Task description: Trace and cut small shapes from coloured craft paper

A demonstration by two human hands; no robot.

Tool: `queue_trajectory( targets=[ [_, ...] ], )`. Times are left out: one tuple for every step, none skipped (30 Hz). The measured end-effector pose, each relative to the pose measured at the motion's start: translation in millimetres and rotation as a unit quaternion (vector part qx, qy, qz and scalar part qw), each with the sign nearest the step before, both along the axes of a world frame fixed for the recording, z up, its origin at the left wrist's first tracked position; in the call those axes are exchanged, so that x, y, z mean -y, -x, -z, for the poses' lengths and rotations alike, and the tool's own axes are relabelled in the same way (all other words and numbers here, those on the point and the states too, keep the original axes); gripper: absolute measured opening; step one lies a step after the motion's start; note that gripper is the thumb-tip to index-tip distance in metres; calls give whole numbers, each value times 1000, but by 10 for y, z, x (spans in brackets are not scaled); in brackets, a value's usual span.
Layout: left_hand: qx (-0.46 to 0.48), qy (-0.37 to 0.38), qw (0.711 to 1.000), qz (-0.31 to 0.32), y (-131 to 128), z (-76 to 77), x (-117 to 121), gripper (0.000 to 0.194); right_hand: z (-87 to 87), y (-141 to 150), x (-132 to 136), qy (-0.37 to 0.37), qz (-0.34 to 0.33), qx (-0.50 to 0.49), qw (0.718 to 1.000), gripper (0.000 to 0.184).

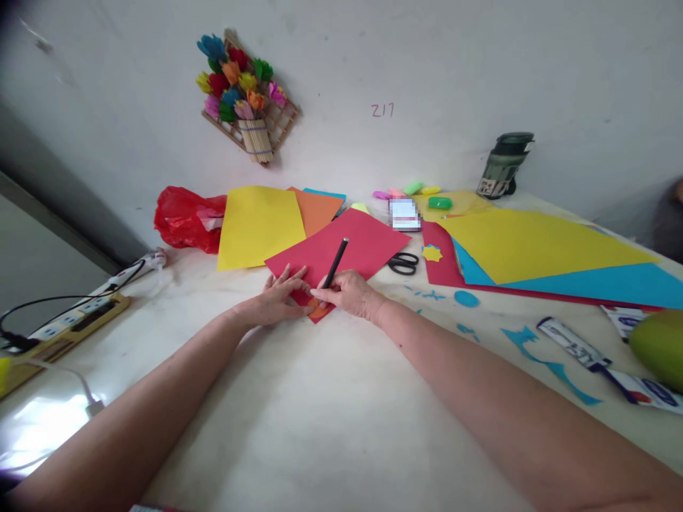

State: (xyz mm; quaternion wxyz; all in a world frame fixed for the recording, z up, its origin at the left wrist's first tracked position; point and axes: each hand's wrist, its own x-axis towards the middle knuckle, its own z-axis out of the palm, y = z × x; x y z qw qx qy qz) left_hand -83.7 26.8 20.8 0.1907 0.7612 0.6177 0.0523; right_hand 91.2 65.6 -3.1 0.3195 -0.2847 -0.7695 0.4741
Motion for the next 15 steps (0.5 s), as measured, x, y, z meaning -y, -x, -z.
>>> queue_trajectory(
  targets=[
    [0,0,1000,2,6,7,-4,48,-6,-3,4,-9,-1,0,1000,23],
    [-1,0,1000,3,12,15,-9,48,-13,-6,9,-20,-2,0,1000,22],
    [-2,-1,1000,3,17,21,-12,48,-22,-7,17,-32,-2,0,999,20],
    [-3,-2,1000,4,21,25,-15,48,-31,-7,26,-44,-2,0,999,17],
    [-4,-3,1000,4,23,27,-16,48,-39,-5,37,-54,-4,2,999,15],
    [-6,-3,1000,5,23,26,-17,48,-46,-2,48,-59,-9,6,998,13],
    [-8,-1,1000,6,23,22,-16,48,-51,4,59,-58,-17,11,998,12],
    [-11,1,1000,8,22,17,-15,48,-52,10,68,-52,-26,17,998,12],
    [-14,3,1000,10,21,12,-14,48,-50,17,76,-41,-35,21,998,13],
    [-17,5,1000,12,21,8,-13,47,-46,24,81,-29,-42,24,998,13],
    [-20,6,1000,13,22,5,-13,46,-39,31,84,-16,-44,25,999,15],
    [-23,6,1000,14,25,4,-14,45,-30,38,85,-5,-45,24,999,16],
    [-26,6,1000,16,28,6,-15,44,-21,44,84,4,-45,22,999,17],
    [-29,6,999,19,33,10,-18,43,-12,49,81,10,-46,21,999,18],
    [-31,7,999,23,39,16,-22,43,-3,54,77,13,-47,19,999,18]
  ],
)
